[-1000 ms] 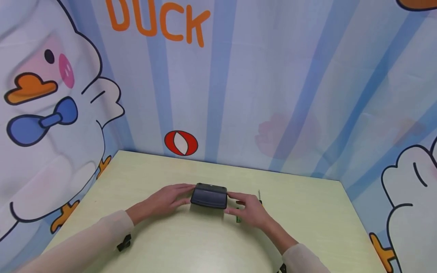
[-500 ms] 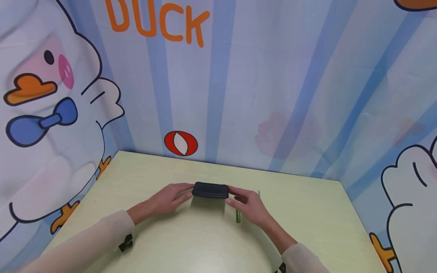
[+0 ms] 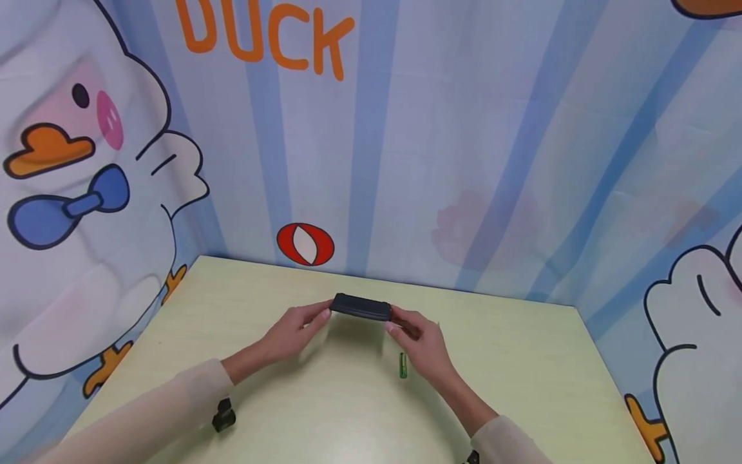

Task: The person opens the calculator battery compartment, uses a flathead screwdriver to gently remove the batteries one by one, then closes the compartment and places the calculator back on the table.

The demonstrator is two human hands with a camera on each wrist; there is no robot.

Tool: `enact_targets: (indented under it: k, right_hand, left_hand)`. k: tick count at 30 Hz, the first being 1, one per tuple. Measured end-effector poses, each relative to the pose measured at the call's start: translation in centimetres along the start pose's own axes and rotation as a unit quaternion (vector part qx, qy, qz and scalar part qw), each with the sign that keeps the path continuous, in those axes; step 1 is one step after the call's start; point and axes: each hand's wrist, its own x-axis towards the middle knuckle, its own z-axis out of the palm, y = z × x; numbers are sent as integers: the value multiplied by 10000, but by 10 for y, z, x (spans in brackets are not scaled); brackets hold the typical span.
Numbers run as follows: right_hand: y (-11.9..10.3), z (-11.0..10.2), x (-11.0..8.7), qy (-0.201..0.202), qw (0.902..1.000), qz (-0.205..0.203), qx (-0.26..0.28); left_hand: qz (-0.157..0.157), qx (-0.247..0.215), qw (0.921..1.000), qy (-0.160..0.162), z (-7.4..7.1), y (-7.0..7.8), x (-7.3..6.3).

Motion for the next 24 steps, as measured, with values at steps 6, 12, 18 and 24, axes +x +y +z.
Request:
enact_targets:
  k: [6,12,18,24]
  right_hand:
    - [-7,6,1,407,9990,-46,164]
    - [-12,9,3,840,9959,316,134]
    - [-16,14,6,1311,9905,408,-39]
    - [-24,18,4,1346,9907,183,-111]
  left_hand:
    - [-104,-215,9994,258,3,6,1]
    - [5,-253,9993,291,7,10,-1]
    - [247,6,9980,587,14,13,-1]
    - [362,59,9966,737,21,13,0]
